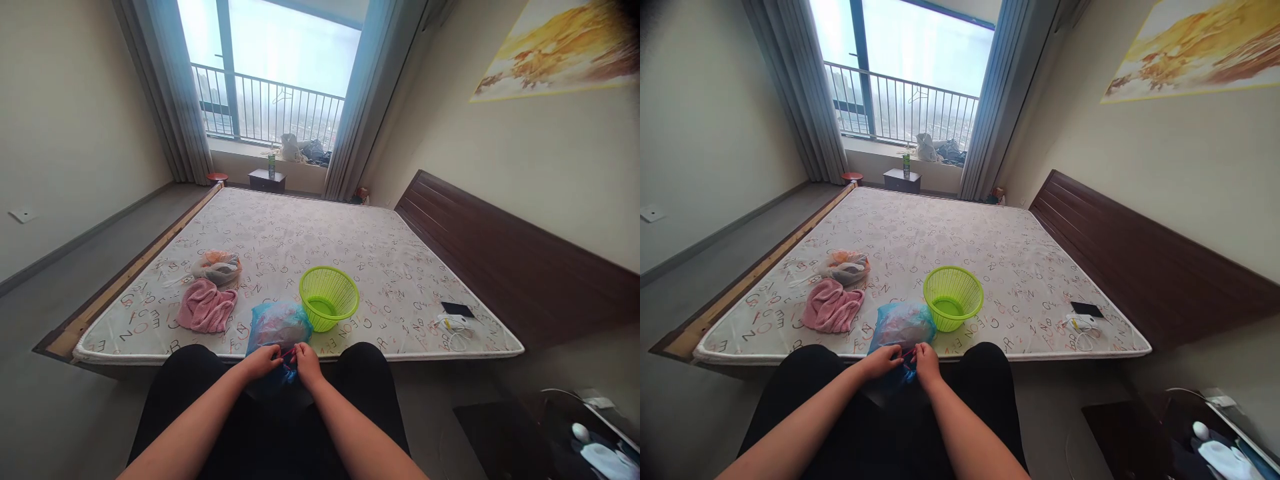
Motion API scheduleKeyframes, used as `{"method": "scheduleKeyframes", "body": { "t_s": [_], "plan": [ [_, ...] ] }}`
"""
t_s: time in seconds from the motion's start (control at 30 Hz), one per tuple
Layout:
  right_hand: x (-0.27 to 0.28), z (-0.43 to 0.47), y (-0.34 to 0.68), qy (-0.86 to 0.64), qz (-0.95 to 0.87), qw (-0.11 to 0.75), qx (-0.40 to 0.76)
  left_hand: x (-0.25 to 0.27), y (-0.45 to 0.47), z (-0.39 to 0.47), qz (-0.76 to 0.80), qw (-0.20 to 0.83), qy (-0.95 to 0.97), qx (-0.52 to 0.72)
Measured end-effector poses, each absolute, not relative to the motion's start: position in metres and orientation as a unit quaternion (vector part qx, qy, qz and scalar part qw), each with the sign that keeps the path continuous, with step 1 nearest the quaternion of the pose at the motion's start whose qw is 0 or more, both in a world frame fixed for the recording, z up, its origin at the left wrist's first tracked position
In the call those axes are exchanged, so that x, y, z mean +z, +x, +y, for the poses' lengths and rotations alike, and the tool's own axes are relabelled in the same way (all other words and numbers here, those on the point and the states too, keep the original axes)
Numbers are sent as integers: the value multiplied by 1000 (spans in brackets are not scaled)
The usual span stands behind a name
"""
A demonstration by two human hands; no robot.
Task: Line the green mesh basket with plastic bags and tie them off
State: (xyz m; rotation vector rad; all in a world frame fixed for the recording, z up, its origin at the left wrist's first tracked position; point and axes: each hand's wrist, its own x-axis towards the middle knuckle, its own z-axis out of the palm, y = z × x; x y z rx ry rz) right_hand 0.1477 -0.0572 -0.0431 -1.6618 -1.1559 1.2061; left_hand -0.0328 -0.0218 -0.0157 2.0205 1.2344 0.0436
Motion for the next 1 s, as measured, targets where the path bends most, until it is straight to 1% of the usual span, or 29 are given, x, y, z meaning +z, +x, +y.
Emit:
{"method": "scheduleKeyframes", "body": {
  "t_s": [0.2,0.37,0.57,0.7,0.8,0.9,1.0],
  "plan": [
    [-49,-53,146,-629,-404,459,479,-19,-34,-21,486,372,790,13],
    [-48,-49,145,-595,-301,483,567,-20,-34,-22,484,372,792,14],
    [-38,-51,146,-574,-275,464,616,-16,-33,-22,489,379,786,2],
    [-35,-55,142,-594,-330,393,620,-13,-33,-23,484,379,789,-1],
    [-35,-59,136,-576,-401,352,620,-12,-33,-24,484,382,787,8],
    [-34,-61,133,-559,-424,350,620,-13,-32,-23,487,380,786,4],
    [-32,-59,135,-578,-386,371,616,-13,-32,-23,492,379,784,-5]
  ]
}}
